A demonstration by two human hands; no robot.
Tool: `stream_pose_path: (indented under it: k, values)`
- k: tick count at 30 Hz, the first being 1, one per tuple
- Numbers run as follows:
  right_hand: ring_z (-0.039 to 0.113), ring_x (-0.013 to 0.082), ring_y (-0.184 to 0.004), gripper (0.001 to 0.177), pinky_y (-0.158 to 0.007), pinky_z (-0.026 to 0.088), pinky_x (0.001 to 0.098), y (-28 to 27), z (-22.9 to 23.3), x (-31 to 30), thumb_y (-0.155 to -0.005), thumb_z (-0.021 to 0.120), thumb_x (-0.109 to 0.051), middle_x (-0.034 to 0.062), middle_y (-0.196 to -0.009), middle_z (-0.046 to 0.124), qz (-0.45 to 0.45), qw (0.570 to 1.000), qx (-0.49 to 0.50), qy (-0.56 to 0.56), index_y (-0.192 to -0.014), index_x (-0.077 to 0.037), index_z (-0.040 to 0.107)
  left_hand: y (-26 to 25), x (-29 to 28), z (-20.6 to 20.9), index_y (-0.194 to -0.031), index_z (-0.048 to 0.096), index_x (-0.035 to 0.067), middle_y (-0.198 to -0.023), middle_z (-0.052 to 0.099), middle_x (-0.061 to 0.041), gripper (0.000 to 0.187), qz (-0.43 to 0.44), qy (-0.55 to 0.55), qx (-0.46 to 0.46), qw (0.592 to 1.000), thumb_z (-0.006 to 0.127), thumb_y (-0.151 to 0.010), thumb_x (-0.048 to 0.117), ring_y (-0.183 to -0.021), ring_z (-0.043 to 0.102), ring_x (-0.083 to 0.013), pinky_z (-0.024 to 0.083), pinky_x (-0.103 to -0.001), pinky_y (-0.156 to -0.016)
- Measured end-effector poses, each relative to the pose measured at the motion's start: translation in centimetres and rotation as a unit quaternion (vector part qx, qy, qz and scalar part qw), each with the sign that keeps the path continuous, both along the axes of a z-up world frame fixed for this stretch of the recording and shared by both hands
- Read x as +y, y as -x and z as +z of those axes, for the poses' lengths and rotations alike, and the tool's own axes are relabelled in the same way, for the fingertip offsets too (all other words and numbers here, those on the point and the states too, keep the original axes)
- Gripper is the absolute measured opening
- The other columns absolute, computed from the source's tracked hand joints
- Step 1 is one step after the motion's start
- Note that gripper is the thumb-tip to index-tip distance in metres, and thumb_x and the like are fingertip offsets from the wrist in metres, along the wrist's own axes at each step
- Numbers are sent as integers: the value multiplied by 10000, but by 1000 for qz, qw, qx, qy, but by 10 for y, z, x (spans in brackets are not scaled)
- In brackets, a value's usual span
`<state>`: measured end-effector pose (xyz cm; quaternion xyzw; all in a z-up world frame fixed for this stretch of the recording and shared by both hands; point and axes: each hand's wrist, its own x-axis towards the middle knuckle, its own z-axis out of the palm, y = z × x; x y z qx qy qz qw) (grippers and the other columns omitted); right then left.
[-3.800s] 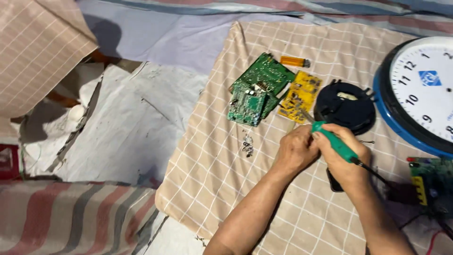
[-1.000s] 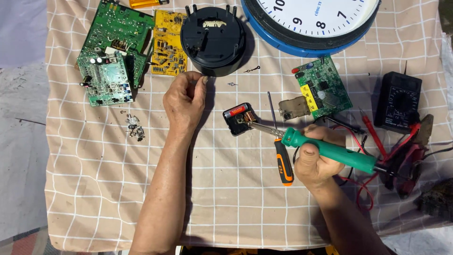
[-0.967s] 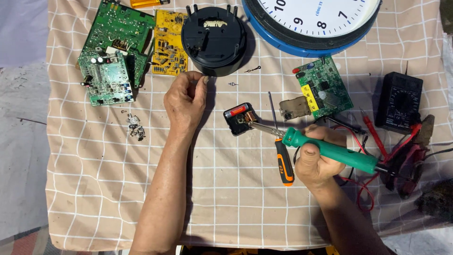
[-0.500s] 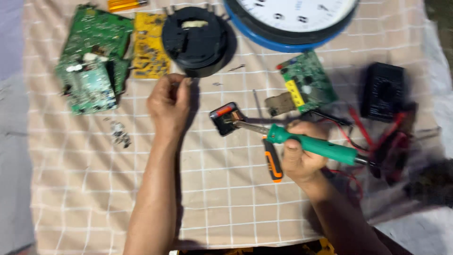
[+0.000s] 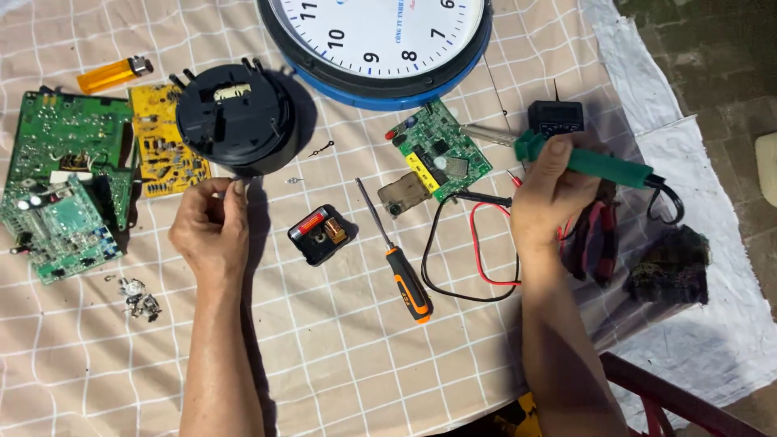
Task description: The person works on a small black electronic component containing a battery, using a multimeter to test connections and a soldering iron to apply heat. The workspace includes various circuit boards, a disassembled clock, and other tools laid out on a checkered cloth.
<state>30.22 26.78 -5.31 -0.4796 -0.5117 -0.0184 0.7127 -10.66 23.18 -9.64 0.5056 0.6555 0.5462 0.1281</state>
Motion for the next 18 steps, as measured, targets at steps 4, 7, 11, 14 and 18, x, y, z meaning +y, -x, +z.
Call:
stream_pose_path:
  k: [4, 7, 11, 14, 18]
  values:
    - [583, 211, -583, 262, -636, 525, 325, 3, -6, 4, -1073, 648, -122, 117, -650, 563, -7, 998, -62, -16, -852, 13, 612, -1, -1, 3, -1015, 765, 71, -594, 547, -87, 80, -4, 3, -2, 1000, 845, -1013, 80, -514, 470, -148, 390, -278, -495]
    - [578, 218, -597, 261, -644, 538, 350, 2, -12, 11, -1072, 645, -116, 123, -659, 563, 27, 999, -34, -29, -862, 32, 602, -1, -1, 2, -1007, 758, 55, -597, 556, -90, 73, -5, -1, -5, 1000, 831, -1012, 53, -521, 466, -143, 391, -268, -504]
    - [601, 232, -593, 309, -644, 538, 346, 0, -15, 11, -1085, 637, -137, 129, -642, 571, 33, 997, -62, -14, -828, 30, 604, -1, -1, 1, -1011, 761, 52, -599, 562, -92, 82, -4, -5, -7, 1000, 843, -999, 54, -526, 478, -142, 400, -272, -507]
    - [605, 235, -614, 316, -655, 523, 342, 1, -13, 11, -1086, 638, -159, 129, -661, 577, 52, 997, -61, -6, -835, 31, 615, -3, -1, 6, -1011, 764, 45, -596, 570, -108, 84, -7, -15, -2, 1000, 847, -1001, 58, -517, 490, -152, 403, -279, -497]
    - [625, 243, -629, 226, -686, 557, 377, 3, -10, 8, -1102, 632, -80, 145, -687, 591, 50, 996, -70, -26, -916, 44, 596, -5, -3, 14, -1016, 760, 33, -587, 554, -106, 70, -14, -20, 0, 1000, 830, -1017, 39, -514, 478, -155, 399, -282, -502]
